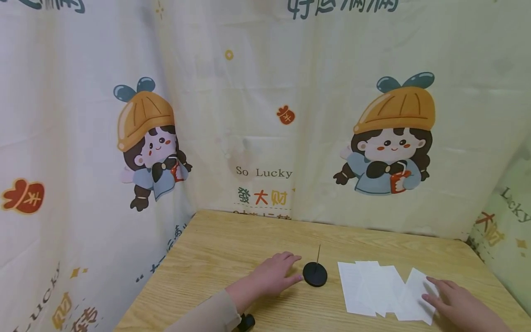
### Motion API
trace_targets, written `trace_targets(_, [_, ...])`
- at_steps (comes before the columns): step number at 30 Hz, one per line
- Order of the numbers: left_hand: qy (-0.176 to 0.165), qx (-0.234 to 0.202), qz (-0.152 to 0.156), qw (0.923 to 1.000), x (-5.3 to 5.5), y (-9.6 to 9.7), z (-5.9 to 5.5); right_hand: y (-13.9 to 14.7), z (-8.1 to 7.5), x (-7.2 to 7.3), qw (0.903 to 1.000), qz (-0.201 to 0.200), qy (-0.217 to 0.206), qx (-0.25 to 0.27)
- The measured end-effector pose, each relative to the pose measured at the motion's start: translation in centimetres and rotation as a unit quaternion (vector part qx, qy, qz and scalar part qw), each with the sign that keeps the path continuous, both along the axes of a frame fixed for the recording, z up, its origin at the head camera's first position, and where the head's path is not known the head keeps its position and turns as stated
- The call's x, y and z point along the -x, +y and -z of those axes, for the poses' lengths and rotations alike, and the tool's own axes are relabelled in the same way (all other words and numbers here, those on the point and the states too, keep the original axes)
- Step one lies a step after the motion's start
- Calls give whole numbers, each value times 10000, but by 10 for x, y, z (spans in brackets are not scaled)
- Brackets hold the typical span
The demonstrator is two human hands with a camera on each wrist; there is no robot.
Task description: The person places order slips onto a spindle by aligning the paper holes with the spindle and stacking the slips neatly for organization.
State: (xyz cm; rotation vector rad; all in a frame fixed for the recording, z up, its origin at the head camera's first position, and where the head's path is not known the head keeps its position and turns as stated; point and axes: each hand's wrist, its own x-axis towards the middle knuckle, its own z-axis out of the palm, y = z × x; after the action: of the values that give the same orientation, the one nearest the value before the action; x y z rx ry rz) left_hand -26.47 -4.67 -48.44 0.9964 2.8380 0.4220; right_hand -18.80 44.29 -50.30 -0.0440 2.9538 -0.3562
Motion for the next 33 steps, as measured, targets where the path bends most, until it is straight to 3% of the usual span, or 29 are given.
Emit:
trace_targets(7, [-37, 42, 14, 10000, 2, 7, -2, 3, 3, 4, 9996, 166, -208, 95])
trace_targets(14, [-100, -7, -65, 9999, 7, 18, 3, 5, 1, 7, 9991, -78, 412, -4])
trace_targets(22, [-106, 186, -150, 9997, 11, 27, 4, 11, 2, 14, 9983, -85, 511, -253])
trace_targets(33, [-73, 404, -159, 9990, 15, 39, 6, 16, 5, 18, 9989, 36, 228, -415])
